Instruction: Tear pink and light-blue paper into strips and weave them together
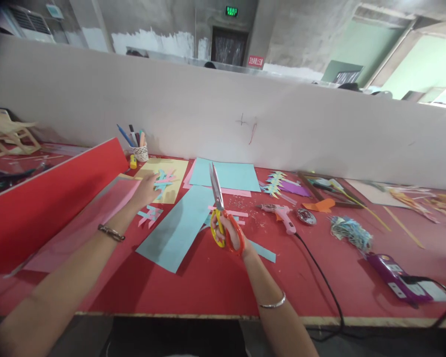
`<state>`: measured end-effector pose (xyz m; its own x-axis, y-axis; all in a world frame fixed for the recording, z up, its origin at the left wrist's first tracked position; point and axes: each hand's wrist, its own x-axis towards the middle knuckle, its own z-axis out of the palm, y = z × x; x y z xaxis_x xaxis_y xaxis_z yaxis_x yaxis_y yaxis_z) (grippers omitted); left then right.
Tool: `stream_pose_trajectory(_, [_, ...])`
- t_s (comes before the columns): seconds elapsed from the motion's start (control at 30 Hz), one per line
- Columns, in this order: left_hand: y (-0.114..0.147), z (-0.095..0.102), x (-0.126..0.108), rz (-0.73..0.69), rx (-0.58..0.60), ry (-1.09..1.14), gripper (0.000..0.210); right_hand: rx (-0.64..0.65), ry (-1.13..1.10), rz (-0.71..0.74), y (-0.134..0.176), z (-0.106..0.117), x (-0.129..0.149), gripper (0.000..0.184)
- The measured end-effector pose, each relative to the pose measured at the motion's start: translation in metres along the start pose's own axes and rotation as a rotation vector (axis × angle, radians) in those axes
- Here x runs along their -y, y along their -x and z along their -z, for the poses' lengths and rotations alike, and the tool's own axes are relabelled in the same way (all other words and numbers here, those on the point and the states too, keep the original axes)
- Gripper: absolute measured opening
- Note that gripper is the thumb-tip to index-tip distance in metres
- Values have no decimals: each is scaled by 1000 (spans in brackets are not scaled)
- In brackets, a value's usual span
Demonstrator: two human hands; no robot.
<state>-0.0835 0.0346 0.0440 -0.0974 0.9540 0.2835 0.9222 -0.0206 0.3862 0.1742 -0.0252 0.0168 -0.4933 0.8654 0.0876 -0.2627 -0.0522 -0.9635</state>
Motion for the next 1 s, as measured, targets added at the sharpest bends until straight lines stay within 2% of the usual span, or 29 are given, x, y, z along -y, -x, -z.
stream_pose_trajectory(0.07, [5, 1, -1, -20, 28, -34, 38, -9, -2, 2, 0, -1, 0, 30])
stream_pose_trajectory(0.17, [32, 3, -10, -61, 111, -68, 32, -23, -3, 5, 0, -2, 0, 31])
stream_pose_trajectory(0.27, [68, 2, -20, -59, 160, -156, 53, -3, 6, 11, 1, -3, 1, 33])
stream_pose_trajectory(0.33, [88, 0, -25, -49, 165, -252, 58, 27, 22, 22, 1, -4, 3, 34])
stream_pose_trajectory(0.47, [104, -9, -27, -85, 222, -313, 65, 2, 76, 64, 3, -5, 7, 36])
stream_pose_trajectory(0.57, [102, -12, -26, -88, 260, -291, 62, -117, 223, 53, 3, -3, 14, 36])
stream_pose_trajectory(0.7, [95, -11, -24, 3, 308, -176, 64, -522, 747, -1, -2, 12, 33, 32])
stream_pose_trajectory(0.73, [94, -10, -24, 26, 317, -142, 65, -587, 826, -17, -4, 17, 39, 32])
stream_pose_trajectory(0.9, [97, -5, -25, 110, 355, -48, 62, -695, 1075, -98, -22, 42, 62, 23])
stream_pose_trajectory(1.0, [99, 5, -22, 149, 312, 13, 54, -706, 1222, -145, -33, 44, 62, 18])
